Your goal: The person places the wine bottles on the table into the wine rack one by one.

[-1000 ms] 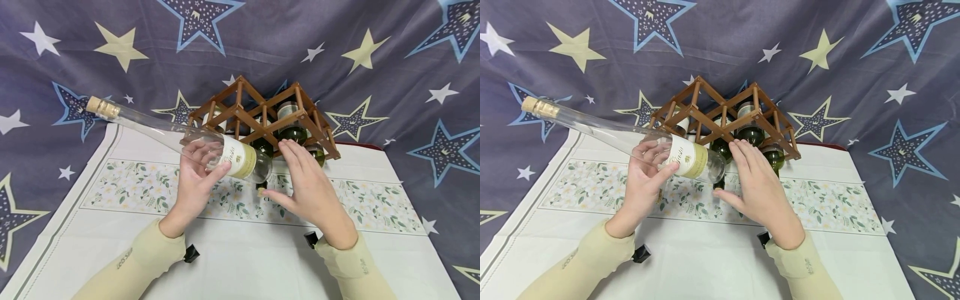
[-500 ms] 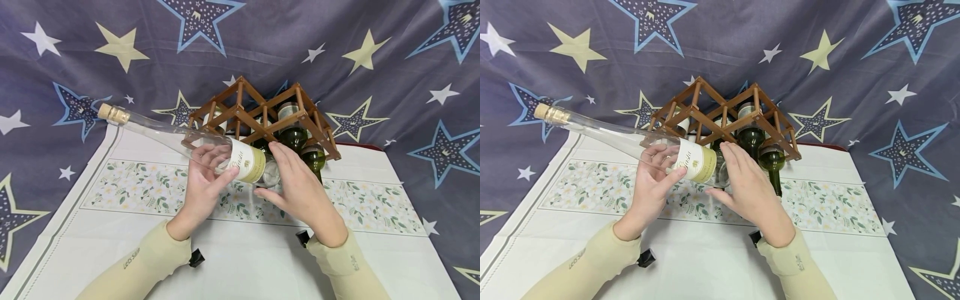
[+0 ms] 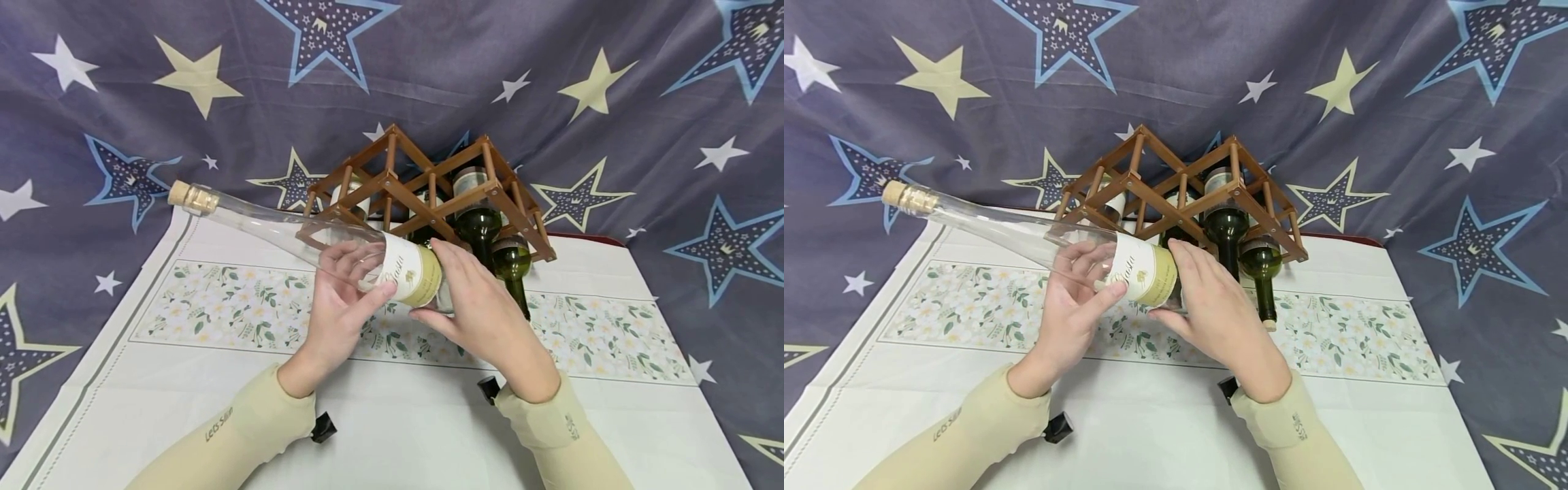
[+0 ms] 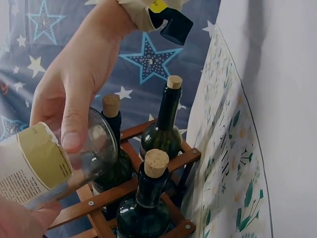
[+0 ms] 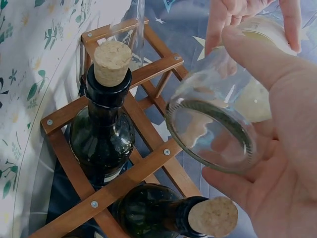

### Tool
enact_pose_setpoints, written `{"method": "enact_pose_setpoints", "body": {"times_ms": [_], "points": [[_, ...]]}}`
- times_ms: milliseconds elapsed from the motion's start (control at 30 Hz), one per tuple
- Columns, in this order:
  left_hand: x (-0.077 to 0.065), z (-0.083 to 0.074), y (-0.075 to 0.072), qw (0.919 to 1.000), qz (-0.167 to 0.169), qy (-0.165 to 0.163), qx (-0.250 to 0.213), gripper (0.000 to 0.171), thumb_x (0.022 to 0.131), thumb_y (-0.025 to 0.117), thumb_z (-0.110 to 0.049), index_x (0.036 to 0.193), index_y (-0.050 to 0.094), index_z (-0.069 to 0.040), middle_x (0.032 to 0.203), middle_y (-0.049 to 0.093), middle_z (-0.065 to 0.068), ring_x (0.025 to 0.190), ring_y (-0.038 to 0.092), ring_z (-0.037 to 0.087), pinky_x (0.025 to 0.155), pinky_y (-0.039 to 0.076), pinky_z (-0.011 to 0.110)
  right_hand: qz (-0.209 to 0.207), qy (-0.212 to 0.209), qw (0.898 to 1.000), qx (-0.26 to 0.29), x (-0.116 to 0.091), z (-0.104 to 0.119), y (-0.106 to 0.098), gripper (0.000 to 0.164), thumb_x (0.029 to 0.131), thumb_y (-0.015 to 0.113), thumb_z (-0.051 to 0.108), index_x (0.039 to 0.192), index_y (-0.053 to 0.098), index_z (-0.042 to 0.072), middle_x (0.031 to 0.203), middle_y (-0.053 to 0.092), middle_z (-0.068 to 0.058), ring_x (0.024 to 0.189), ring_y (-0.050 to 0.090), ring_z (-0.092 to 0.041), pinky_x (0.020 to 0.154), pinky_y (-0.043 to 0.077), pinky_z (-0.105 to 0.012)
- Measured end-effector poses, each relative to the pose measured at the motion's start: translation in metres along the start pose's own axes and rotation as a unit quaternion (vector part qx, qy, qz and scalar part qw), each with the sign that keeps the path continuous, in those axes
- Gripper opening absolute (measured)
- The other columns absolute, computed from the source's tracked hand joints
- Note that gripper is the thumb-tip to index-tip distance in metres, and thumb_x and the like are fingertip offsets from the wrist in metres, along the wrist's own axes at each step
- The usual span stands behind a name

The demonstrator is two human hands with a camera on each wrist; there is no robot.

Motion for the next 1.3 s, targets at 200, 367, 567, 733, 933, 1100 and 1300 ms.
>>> {"method": "enact_pose_setpoints", "body": {"times_ms": [200, 367, 567, 733, 933, 1100, 1300], "points": [[-0.001, 0.000, 0.001, 0.9999, 0.006, -0.003, -0.013, 0.067, 0.087, 0.068, 0.014, 0.140, 0.038, -0.015, 0.148, 0.053, 0.022, 0.133, 0.057, 0.029, 0.100, 0.056, 0.034, -0.003, -0.003, 1.000, 0.012, 0.000, 0.001, 0.001, 0.100, 0.086, 0.091, 0.040, 0.160, 0.036, 0.001, 0.153, 0.051, -0.018, 0.137, 0.052, -0.033, 0.111, 0.048, -0.051], [0.000, -0.001, 0.000, 0.9997, 0.011, -0.008, -0.023, 0.066, 0.087, 0.064, 0.015, 0.140, 0.038, -0.014, 0.145, 0.057, 0.011, 0.133, 0.058, 0.029, 0.102, 0.056, 0.035, -0.011, -0.018, 0.999, 0.031, 0.000, 0.002, 0.002, 0.094, 0.089, 0.090, 0.034, 0.158, 0.037, -0.002, 0.152, 0.049, -0.019, 0.139, 0.048, -0.034, 0.114, 0.044, -0.051], [0.002, -0.001, 0.000, 0.9990, 0.029, 0.008, -0.033, 0.067, 0.088, 0.066, 0.014, 0.141, 0.043, -0.018, 0.146, 0.059, 0.009, 0.134, 0.058, 0.028, 0.106, 0.054, 0.038, -0.024, -0.028, 0.999, 0.025, 0.000, 0.001, 0.002, 0.090, 0.089, 0.088, 0.031, 0.156, 0.037, -0.002, 0.150, 0.050, -0.019, 0.137, 0.048, -0.036, 0.117, 0.040, -0.049], [0.003, -0.005, 0.000, 0.9986, 0.034, 0.006, -0.041, 0.071, 0.085, 0.068, 0.016, 0.143, 0.044, -0.016, 0.150, 0.055, 0.017, 0.135, 0.057, 0.028, 0.107, 0.053, 0.038, -0.051, -0.043, 0.998, 0.016, 0.000, 0.002, 0.000, 0.091, 0.087, 0.090, 0.028, 0.154, 0.038, -0.004, 0.148, 0.051, -0.022, 0.135, 0.048, -0.039, 0.117, 0.038, -0.051], [0.003, -0.010, -0.003, 0.9996, 0.026, -0.006, 0.001, 0.076, 0.087, 0.079, 0.006, 0.150, 0.039, -0.008, 0.154, 0.049, 0.024, 0.136, 0.056, 0.029, 0.107, 0.052, 0.035, -0.083, -0.057, 0.995, -0.001, 0.001, 0.002, -0.006, 0.090, 0.085, 0.092, 0.025, 0.153, 0.039, -0.005, 0.145, 0.052, -0.024, 0.132, 0.049, -0.042, 0.116, 0.038, -0.053], [0.005, -0.013, -0.005, 0.9974, 0.023, 0.018, 0.066, 0.077, 0.088, 0.083, -0.002, 0.149, 0.037, -0.002, 0.150, 0.052, 0.025, 0.135, 0.056, 0.039, 0.113, 0.047, 0.048, -0.100, -0.061, 0.993, -0.027, 0.000, 0.001, -0.013, 0.087, 0.085, 0.091, 0.021, 0.151, 0.041, -0.007, 0.143, 0.052, -0.027, 0.131, 0.050, -0.044, 0.118, 0.036, -0.053], [0.007, -0.018, -0.007, 0.9911, -0.004, 0.051, 0.122, 0.073, 0.085, 0.079, 0.008, 0.146, 0.040, 0.000, 0.143, 0.057, 0.021, 0.129, 0.059, 0.040, 0.110, 0.049, 0.048, -0.120, -0.062, 0.990, -0.044, 0.000, -0.001, -0.020, 0.088, 0.082, 0.092, 0.017, 0.150, 0.042, -0.008, 0.142, 0.053, -0.028, 0.130, 0.051, -0.046, 0.119, 0.035, -0.053]]}}
Point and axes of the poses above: each hand's wrist, its own x-axis towards the middle knuckle, its own y-axis out of the palm, z = x × y, the point moved 2 cm from there along x, towards the middle knuckle
